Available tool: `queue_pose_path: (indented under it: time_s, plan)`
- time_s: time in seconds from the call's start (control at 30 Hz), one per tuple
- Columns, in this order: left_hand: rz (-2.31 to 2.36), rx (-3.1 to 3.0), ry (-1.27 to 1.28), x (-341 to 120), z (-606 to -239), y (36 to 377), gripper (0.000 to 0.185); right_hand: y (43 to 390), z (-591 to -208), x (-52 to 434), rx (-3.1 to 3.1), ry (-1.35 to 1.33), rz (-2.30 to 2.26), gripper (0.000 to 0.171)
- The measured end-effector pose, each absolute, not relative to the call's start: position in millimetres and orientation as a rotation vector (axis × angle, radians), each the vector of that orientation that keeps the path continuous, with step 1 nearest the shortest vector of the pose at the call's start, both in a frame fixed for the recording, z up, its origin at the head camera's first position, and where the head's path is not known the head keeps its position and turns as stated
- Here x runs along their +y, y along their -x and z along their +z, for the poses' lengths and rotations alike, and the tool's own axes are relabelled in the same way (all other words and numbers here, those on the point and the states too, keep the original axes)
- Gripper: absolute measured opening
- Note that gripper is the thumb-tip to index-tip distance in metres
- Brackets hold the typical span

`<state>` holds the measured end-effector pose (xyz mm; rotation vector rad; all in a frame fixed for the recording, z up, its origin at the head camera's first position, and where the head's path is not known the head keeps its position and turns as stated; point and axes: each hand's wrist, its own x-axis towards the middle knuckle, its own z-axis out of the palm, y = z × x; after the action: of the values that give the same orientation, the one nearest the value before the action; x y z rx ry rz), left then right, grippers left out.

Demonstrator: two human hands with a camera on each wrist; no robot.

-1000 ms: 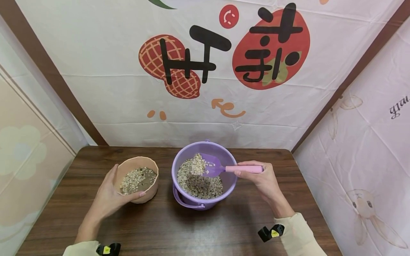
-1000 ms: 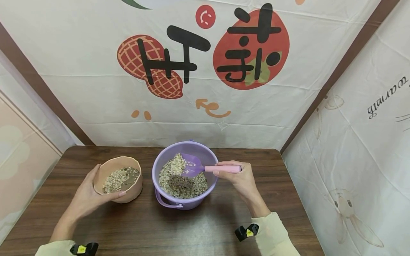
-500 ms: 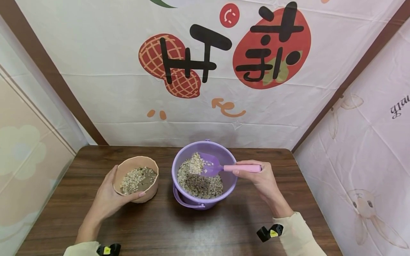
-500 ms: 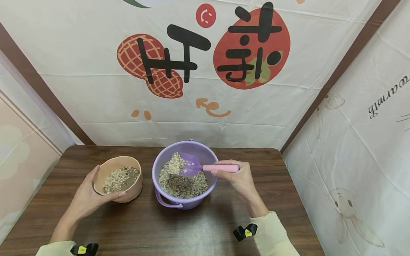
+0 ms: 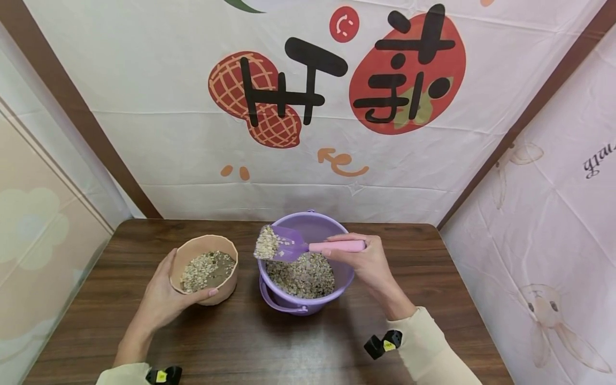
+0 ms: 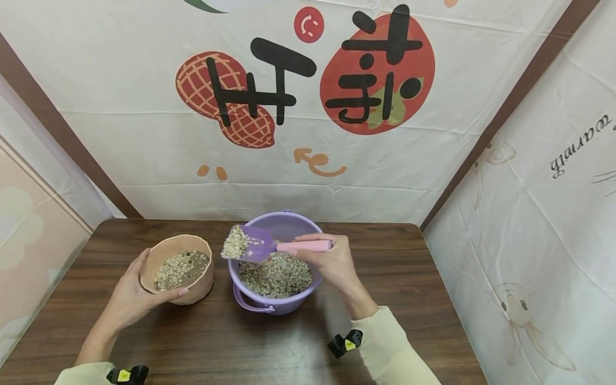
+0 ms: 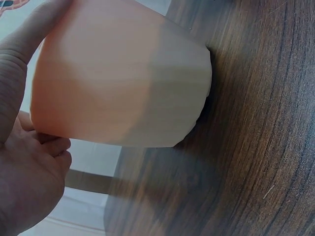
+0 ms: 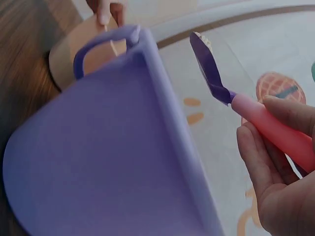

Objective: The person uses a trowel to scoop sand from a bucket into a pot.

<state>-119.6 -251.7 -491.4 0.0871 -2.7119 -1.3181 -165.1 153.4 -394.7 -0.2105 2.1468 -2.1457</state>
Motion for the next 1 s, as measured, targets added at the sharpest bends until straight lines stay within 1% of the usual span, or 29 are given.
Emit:
queue_pose_path:
  time_s: [0.27, 0.5, 0.73, 0.87, 1.0]
  plan:
    - [-1.332, -2.729, -0.101, -253, -494, 119, 0.139, 171, -386, 117, 2.188, 0.289, -2.099, 0.03]
    - [-1.345, -2.738, -0.105, -254, -494, 118, 0.139, 179, -382, 88, 2.117, 0.306, -2.108, 0.03]
    - [-1.348, -2.754, -0.119, -254, -494, 118, 0.14, 186, -387, 65, 2.076, 0.417, -2.074, 0.033]
    - [-1.341, -2.769, -0.135, -253, -495, 118, 0.139, 189, -389, 55, 2.128, 0.421, -2.005, 0.028]
    - [-1.342, -2.769, -0.14, -253, -494, 118, 0.139, 191, -390, 47, 2.212, 0.366, -1.953, 0.022]
